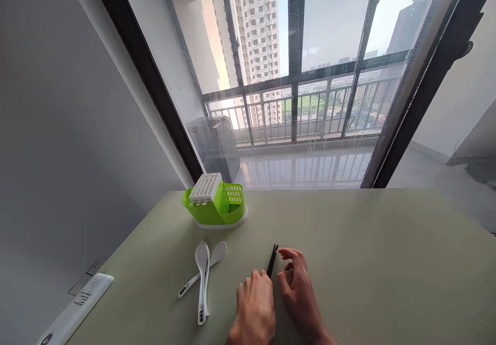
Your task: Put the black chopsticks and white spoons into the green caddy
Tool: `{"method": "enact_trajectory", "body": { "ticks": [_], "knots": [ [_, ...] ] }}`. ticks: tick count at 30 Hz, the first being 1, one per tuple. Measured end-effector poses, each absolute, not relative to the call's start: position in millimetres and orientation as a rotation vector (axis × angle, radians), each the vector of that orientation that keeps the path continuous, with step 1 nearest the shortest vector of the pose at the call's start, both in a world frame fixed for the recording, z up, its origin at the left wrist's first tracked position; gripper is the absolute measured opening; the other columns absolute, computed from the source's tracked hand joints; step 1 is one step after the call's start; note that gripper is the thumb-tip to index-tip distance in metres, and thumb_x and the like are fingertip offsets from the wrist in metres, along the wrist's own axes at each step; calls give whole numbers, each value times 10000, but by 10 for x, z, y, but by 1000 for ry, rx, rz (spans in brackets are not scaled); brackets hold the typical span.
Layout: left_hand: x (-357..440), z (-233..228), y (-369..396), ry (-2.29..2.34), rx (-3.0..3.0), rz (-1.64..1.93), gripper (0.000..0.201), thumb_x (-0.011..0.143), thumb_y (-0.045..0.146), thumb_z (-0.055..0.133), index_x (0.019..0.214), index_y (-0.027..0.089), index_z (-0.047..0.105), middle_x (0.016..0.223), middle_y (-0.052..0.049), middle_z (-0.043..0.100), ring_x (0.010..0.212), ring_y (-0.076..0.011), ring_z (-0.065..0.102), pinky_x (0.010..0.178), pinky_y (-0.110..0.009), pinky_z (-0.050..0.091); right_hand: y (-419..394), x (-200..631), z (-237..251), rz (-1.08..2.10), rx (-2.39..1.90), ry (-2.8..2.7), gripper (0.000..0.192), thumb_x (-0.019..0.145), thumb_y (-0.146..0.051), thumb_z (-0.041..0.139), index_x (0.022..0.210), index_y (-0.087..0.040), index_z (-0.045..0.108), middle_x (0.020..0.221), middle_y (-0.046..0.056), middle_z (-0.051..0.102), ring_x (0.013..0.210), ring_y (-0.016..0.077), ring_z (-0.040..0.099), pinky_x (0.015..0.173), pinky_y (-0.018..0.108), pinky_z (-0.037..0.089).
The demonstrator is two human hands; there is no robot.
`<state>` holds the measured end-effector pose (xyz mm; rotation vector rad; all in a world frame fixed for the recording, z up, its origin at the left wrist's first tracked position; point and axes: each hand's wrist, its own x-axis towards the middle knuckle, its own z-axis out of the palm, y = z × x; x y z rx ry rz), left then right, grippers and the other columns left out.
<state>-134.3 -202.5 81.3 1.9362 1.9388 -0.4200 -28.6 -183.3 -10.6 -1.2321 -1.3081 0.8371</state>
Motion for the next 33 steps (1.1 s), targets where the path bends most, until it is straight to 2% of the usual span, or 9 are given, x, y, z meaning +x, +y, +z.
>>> {"method": "enact_trajectory", "body": {
  "ticks": [4, 8, 15, 20, 24, 27, 30, 33],
  "knots": [
    [-1213, 660, -2010, 1941, 1937, -400, 689, 809, 204, 610, 1479, 142, 461, 1339, -255, 593, 1171, -376, 633, 972, -445, 521, -1820, -275, -111, 889, -1263, -1255, 264, 862, -222, 500, 1118, -223, 563, 1153, 75, 613, 861, 194, 603, 805, 321, 514],
    [-1123, 604, -2007, 1973, 1935, -357, 645, 860, 160, 560, 1496, 149, 459, 1340, -254, 598, 1166, -362, 646, 973, -427, 533, -1795, -228, -105, 871, -1291, -1203, 246, 857, -245, 505, 1097, -228, 555, 1117, 60, 630, 901, 203, 604, 837, 328, 496],
    [-1037, 716, -1997, 2017, 1903, -347, 672, 842, 88, 475, 1512, 131, 442, 1312, -238, 612, 1162, -348, 651, 951, -405, 546, -1752, -147, -124, 897, -1309, -1103, 221, 866, -285, 489, 1071, -228, 549, 1097, 61, 643, 911, 207, 613, 833, 329, 494],
    [-991, 857, -2023, 1991, 1887, -361, 595, 891, 127, 477, 1487, 138, 480, 1357, -237, 581, 1202, -359, 629, 959, -416, 535, -1731, -133, -147, 944, -1317, -1075, 215, 858, -282, 498, 1059, -223, 550, 1084, 66, 649, 893, 206, 616, 818, 329, 501],
    [-996, 895, -2071, 2012, 1905, -326, 629, 918, 152, 490, 1541, 123, 412, 1400, -225, 566, 1220, -343, 620, 963, -387, 525, -1728, -122, -142, 963, -1311, -1044, 208, 848, -295, 516, 1035, -220, 570, 1050, 65, 662, 899, 217, 618, 807, 335, 499],
    [-1056, 884, -2121, 2046, 1967, -208, 650, 938, 188, 510, 1566, 94, 368, 1411, -222, 568, 1231, -341, 609, 1001, -408, 504, -1724, -111, -141, 980, -1309, -1018, 191, 839, -314, 522, 994, -222, 582, 1008, 55, 666, 893, 223, 622, 808, 339, 489],
    [-1193, 872, -2159, 2055, 2022, -65, 640, 944, 267, 568, 1543, 103, 413, 1362, -202, 603, 1227, -341, 606, 1043, -442, 474, -1723, -100, -127, 1007, -1287, -1021, 176, 847, -329, 514, 974, -225, 578, 948, 35, 660, 855, 216, 623, 802, 334, 479],
    [-1421, 856, -2179, 2084, 2080, 165, 539, 950, 283, 570, 1472, 168, 503, 1236, -139, 654, 1142, -300, 646, 984, -421, 506, -1732, -90, -81, 1036, -1278, -1036, 155, 859, -339, 503, 944, -230, 573, 867, 10, 638, 773, 198, 600, 748, 314, 467]
  ]
}}
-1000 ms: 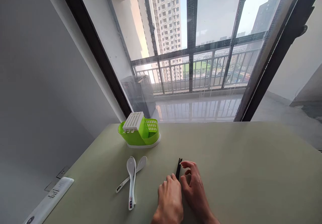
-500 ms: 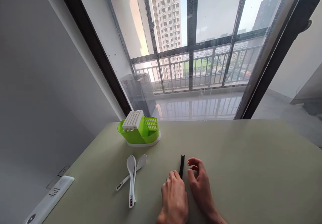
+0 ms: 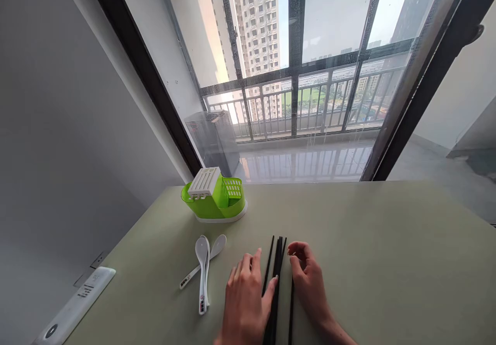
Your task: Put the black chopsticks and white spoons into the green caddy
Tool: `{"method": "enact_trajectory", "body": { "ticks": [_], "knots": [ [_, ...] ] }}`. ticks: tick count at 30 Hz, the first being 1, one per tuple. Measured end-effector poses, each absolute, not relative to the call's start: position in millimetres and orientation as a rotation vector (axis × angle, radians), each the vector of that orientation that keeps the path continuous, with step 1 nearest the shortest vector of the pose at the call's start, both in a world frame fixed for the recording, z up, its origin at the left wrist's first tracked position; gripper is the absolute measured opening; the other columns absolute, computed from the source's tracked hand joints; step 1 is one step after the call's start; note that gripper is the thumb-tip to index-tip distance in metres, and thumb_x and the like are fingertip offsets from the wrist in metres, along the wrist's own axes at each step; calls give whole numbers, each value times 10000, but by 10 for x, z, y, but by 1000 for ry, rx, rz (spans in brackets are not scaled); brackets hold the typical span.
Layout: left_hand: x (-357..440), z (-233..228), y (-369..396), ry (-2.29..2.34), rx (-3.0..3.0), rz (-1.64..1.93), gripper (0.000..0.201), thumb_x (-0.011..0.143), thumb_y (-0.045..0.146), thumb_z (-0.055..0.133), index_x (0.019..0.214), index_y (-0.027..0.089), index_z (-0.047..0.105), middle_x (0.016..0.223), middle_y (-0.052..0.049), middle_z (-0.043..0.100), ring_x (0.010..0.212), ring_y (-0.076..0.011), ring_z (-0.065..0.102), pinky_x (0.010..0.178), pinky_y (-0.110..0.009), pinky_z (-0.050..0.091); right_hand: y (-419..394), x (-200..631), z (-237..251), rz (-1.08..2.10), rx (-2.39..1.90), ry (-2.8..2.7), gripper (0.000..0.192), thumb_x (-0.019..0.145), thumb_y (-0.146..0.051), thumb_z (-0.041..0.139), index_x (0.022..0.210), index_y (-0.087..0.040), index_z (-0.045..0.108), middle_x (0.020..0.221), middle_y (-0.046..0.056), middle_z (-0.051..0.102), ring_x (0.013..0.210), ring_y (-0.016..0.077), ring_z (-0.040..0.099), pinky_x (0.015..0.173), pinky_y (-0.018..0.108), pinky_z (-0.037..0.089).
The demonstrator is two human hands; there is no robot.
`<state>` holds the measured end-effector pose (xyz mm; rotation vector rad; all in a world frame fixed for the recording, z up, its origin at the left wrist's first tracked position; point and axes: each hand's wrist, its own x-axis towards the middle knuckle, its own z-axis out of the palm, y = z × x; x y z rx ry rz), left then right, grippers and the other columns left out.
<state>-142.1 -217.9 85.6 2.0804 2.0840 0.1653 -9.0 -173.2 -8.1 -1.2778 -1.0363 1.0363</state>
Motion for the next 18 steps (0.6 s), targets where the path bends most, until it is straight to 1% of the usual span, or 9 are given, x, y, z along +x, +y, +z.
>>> {"method": "enact_trajectory", "body": {
  "ticks": [4, 6, 9, 11, 13, 15, 18],
  "knots": [
    [-1835, 811, -2193, 2148, 2163, 485, 335, 968, 290, 521, 1284, 216, 602, 1056, -68, 657, 974, -245, 669, 893, -393, 538, -1750, -75, 5, 1039, -1277, -1059, 137, 848, -348, 509, 871, -231, 576, 786, -4, 608, 692, 183, 549, 673, 292, 440],
    [-2054, 769, -2203, 2206, 2201, 619, 300, 975, 331, 506, 1234, 218, 603, 1054, -69, 648, 988, -253, 655, 907, -415, 536, -1757, -68, 34, 1029, -1272, -1060, 135, 839, -349, 513, 837, -230, 577, 769, -2, 601, 690, 184, 539, 667, 286, 433],
    [-2355, 671, -2221, 2360, 2225, 714, 358, 976, 413, 497, 1256, 204, 575, 1162, -111, 631, 1085, -293, 620, 968, -473, 510, -1769, -60, 53, 1032, -1272, -1060, 140, 829, -348, 509, 787, -231, 573, 734, -8, 574, 658, 175, 503, 633, 277, 410],
    [-2524, 588, -2230, 2477, 2227, 678, 444, 957, 457, 518, 1294, 170, 552, 1240, -154, 604, 1138, -324, 591, 988, -496, 493, -1778, -55, 54, 1049, -1276, -1061, 144, 824, -345, 508, 763, -231, 570, 702, -18, 544, 624, 165, 466, 599, 270, 383],
    [-2662, 506, -2234, 2591, 2218, 574, 544, 926, 478, 555, 1326, 110, 529, 1270, -199, 588, 1161, -353, 573, 991, -505, 485, -1785, -52, 52, 1064, -1278, -1061, 145, 825, -342, 508, 754, -231, 570, 691, -24, 525, 610, 158, 444, 583, 267, 363],
    [-2762, 440, -2233, 2682, 2196, 441, 621, 903, 477, 586, 1350, 54, 504, 1264, -228, 591, 1157, -367, 570, 997, -506, 473, -1790, -49, 49, 1078, -1275, -1061, 144, 827, -339, 510, 752, -231, 569, 692, -25, 518, 612, 155, 437, 578, 264, 354],
    [-2837, 386, -2230, 2756, 2148, 267, 629, 903, 458, 589, 1345, 20, 500, 1211, -232, 620, 1095, -361, 596, 981, -491, 468, -1791, -47, 45, 1097, -1275, -1056, 139, 823, -338, 513, 746, -232, 559, 680, -30, 502, 605, 152, 420, 566, 262, 339]
  ]
}}
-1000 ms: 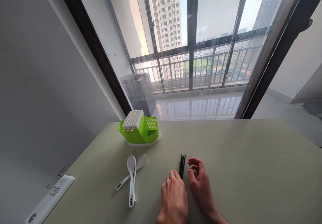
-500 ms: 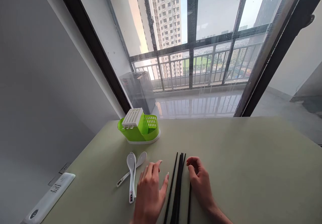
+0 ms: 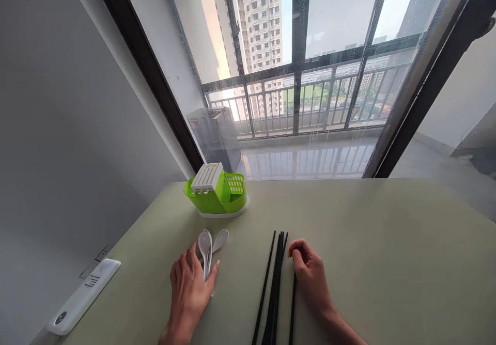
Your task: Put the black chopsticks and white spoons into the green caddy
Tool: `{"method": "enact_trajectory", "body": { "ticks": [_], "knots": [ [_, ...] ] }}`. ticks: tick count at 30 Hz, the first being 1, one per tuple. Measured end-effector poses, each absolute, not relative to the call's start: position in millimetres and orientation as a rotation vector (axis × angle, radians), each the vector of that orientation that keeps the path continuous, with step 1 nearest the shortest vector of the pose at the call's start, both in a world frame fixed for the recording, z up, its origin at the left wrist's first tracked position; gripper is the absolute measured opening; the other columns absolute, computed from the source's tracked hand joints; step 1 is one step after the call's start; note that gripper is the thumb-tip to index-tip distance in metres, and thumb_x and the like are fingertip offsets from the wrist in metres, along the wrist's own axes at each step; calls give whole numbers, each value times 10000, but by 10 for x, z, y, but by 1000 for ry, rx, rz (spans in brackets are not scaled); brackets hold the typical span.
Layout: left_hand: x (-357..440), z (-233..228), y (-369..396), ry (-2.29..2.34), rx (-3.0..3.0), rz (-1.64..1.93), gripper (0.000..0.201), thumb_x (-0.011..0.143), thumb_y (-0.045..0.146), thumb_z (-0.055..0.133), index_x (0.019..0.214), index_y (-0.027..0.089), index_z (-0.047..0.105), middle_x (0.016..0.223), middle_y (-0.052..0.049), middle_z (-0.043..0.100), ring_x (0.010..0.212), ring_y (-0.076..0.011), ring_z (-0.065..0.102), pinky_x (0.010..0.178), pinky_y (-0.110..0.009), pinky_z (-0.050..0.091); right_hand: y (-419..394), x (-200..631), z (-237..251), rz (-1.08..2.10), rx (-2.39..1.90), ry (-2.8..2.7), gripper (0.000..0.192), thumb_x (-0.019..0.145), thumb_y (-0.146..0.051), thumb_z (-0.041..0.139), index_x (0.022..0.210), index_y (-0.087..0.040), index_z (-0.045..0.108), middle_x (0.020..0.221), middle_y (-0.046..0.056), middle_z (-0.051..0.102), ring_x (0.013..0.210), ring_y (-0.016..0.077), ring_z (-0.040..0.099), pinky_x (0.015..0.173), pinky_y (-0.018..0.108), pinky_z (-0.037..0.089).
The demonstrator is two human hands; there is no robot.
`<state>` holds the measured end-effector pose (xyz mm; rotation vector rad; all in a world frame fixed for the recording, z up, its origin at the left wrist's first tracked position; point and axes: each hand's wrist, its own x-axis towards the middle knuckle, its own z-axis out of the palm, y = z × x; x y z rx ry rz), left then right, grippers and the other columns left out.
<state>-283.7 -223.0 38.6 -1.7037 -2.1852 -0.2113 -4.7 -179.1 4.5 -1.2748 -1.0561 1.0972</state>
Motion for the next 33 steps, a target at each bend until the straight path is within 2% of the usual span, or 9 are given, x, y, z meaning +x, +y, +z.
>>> {"method": "enact_trajectory", "body": {
  "ticks": [5, 11, 21, 27, 33],
  "knots": [
    [-2833, 368, -2235, -2228, -1695, -141, 579, 934, 470, 557, 1299, 20, 533, 1105, -207, 658, 1021, -345, 627, 922, -441, 476, -1791, -40, 42, 1118, -1275, -1065, 138, 837, -340, 506, 755, -235, 542, 675, -37, 474, 598, 147, 386, 561, 263, 322],
    [-2818, 411, -2218, -2290, -1717, -105, 507, 951, 439, 535, 1255, 35, 562, 1075, -196, 682, 1018, -343, 648, 890, -421, 475, -1795, -36, 24, 1095, -1270, -1073, 138, 844, -329, 500, 751, -233, 535, 659, -43, 448, 595, 145, 368, 572, 266, 323],
    [-2821, 475, -2226, -2429, -1818, -92, 414, 977, 410, 441, 1220, 106, 583, 1152, -188, 707, 1052, -332, 674, 856, -411, 483, -1782, -17, 60, 1064, -1271, -1078, 154, 830, -322, 495, 722, -226, 548, 669, -31, 490, 604, 148, 417, 571, 265, 331],
    [-2774, 519, -2258, -2471, -1844, -33, 371, 1012, 393, 385, 1204, 155, 596, 1146, -149, 732, 1000, -316, 711, 847, -390, 484, -1779, -22, 66, 1083, -1268, -1077, 158, 845, -322, 487, 733, -229, 549, 678, -34, 490, 604, 146, 414, 572, 260, 333],
    [-2736, 513, -2265, -2461, -1876, -21, 372, 1017, 358, 380, 1214, 125, 593, 1086, -158, 748, 969, -304, 724, 799, -366, 507, -1779, -25, 87, 1096, -1245, -1076, 146, 834, -312, 497, 723, -230, 545, 677, -31, 507, 581, 140, 405, 542, 255, 316]
  ]
}}
